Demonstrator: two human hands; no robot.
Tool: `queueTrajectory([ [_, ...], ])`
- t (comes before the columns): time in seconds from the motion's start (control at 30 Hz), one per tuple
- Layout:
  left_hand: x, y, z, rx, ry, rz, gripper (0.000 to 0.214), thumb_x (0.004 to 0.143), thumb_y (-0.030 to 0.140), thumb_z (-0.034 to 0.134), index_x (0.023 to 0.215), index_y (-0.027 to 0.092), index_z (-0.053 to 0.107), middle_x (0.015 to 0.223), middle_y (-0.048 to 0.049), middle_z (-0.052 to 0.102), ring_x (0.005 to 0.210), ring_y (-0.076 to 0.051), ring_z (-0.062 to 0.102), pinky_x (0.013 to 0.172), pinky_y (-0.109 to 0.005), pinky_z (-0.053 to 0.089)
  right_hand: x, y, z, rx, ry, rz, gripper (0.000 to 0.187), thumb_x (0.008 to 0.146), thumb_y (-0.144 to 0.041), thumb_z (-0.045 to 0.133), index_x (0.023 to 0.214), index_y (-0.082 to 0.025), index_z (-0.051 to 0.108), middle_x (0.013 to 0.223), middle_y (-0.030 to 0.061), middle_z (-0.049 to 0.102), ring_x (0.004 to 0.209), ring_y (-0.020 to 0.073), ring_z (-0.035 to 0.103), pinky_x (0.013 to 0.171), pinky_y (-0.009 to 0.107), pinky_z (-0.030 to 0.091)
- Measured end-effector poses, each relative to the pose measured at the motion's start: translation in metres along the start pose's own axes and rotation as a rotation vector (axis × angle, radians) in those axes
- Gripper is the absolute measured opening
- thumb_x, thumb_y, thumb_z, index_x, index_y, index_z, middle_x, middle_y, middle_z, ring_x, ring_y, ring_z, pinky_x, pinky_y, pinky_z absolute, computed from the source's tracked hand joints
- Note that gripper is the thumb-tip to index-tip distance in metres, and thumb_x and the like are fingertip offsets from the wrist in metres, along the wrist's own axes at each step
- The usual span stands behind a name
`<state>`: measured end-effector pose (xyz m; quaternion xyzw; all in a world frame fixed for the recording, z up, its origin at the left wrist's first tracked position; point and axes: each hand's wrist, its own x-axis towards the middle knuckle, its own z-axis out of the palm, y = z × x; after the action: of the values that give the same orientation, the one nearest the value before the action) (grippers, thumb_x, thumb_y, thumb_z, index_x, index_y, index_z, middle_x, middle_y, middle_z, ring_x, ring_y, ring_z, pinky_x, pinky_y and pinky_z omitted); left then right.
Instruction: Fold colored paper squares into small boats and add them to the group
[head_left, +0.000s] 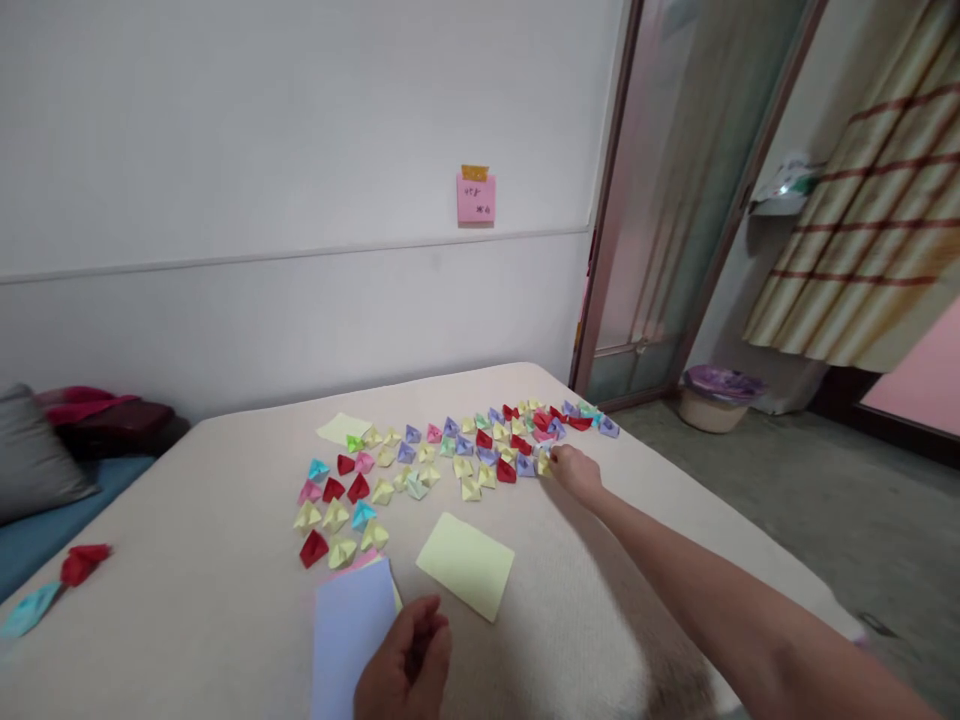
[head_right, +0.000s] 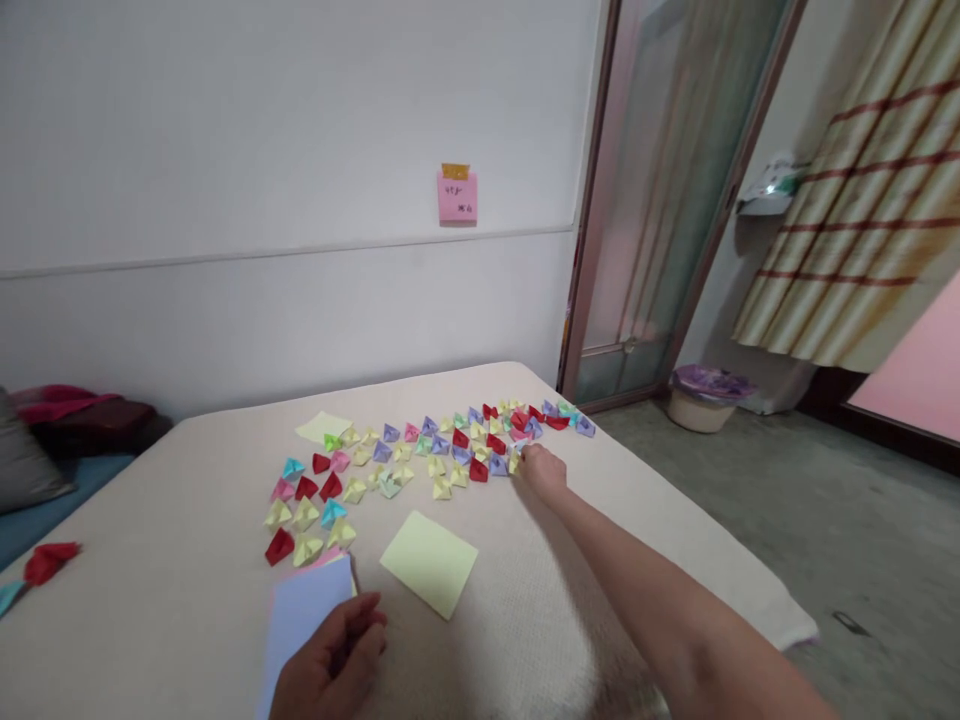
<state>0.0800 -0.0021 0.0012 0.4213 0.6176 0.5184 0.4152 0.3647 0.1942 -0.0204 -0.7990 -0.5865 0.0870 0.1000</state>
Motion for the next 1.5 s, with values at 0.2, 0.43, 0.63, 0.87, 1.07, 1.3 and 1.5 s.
queueTrajectory([
  [0.2, 0.005, 0.01, -0.021, -0.024, -0.002, -0.143, 0.048, 0.054, 0.046, 0.073, 0.091, 0.016, 0.069, 0.083, -0.007, 0.071, 0.077, -0.022, 0.065, 0.069, -0.029, 0.053, -0.033, -0.003, 0.017, 0.064, -0.006, -0.132, 0.028, 0.092, -0.027, 0.039, 0.099, -0.014, 0.063, 0.11, 0.0133, 0.061, 0.096, 0.0221, 0.058, 0.071, 0.029, 0.038],
  [0.43, 0.0, 0.013, -0.024, -0.254, 0.079, -0.131, 0.037, 0.061, 0.038, 0.073, 0.089, 0.014, 0.068, 0.075, -0.0044, 0.069, 0.064, -0.014, 0.061, 0.058, -0.024, 0.049, -0.105, -0.047, 0.06, 0.18, -0.233, -0.33, 0.018, 0.07, -0.033, 0.066, 0.08, -0.018, 0.065, 0.089, 0.0043, 0.065, 0.082, 0.0182, 0.058, 0.064, 0.024, 0.035],
  [0.63, 0.001, 0.022, -0.034, -0.374, 0.15, -0.093, 0.033, 0.059, 0.035, 0.073, 0.083, 0.013, 0.068, 0.071, -0.0046, 0.069, 0.06, -0.014, 0.061, 0.057, -0.024, 0.047, -0.1, -0.078, 0.073, 0.287, -0.315, -0.179, 0.029, 0.078, -0.03, 0.067, 0.101, -0.014, 0.061, 0.109, 0.0092, 0.059, 0.094, 0.0218, 0.058, 0.077, 0.035, 0.047],
  [0.87, -0.007, 0.024, -0.042, -0.373, 0.058, -0.1, 0.028, 0.065, 0.033, 0.068, 0.085, 0.013, 0.068, 0.071, -0.0045, 0.068, 0.062, -0.013, 0.06, 0.058, -0.023, 0.045, -0.141, -0.077, 0.056, 0.698, -0.36, -0.159, 0.016, 0.083, -0.024, 0.049, 0.087, -0.012, 0.06, 0.072, 0.0037, 0.066, 0.066, 0.018, 0.063, 0.055, 0.025, 0.047],
  [1.07, -0.004, 0.016, -0.034, -0.386, 0.055, -0.094, 0.033, 0.063, 0.034, 0.069, 0.088, 0.012, 0.066, 0.072, -0.005, 0.066, 0.063, -0.014, 0.058, 0.055, -0.023, 0.043, -0.185, -0.077, 0.013, 1.185, -0.381, -0.257, 0.029, 0.08, -0.038, 0.054, 0.098, -0.017, 0.061, 0.085, 0.0042, 0.069, 0.07, 0.0176, 0.062, 0.06, 0.025, 0.046],
  [1.3, -0.012, 0.025, -0.025, -0.402, -0.006, -0.068, 0.038, 0.071, 0.037, 0.064, 0.101, 0.014, 0.064, 0.089, -0.0076, 0.068, 0.074, -0.016, 0.061, 0.061, -0.023, 0.045, -0.216, -0.082, -0.011, 1.456, -0.452, -0.38, 0.029, 0.078, -0.037, 0.062, 0.099, -0.018, 0.066, 0.088, 0.0055, 0.069, 0.075, 0.0202, 0.06, 0.065, 0.027, 0.045],
  [1.5, -0.025, 0.031, -0.017, -0.444, -0.075, -0.013, 0.031, 0.077, 0.038, 0.059, 0.096, 0.016, 0.068, 0.072, -0.0012, 0.067, 0.059, -0.012, 0.057, 0.055, -0.021, 0.042, -0.223, -0.073, -0.02, 1.44, -0.503, -0.472, 0.022, 0.078, -0.034, 0.063, 0.091, -0.017, 0.067, 0.078, 0.0026, 0.065, 0.072, 0.0168, 0.055, 0.065, 0.025, 0.042],
])
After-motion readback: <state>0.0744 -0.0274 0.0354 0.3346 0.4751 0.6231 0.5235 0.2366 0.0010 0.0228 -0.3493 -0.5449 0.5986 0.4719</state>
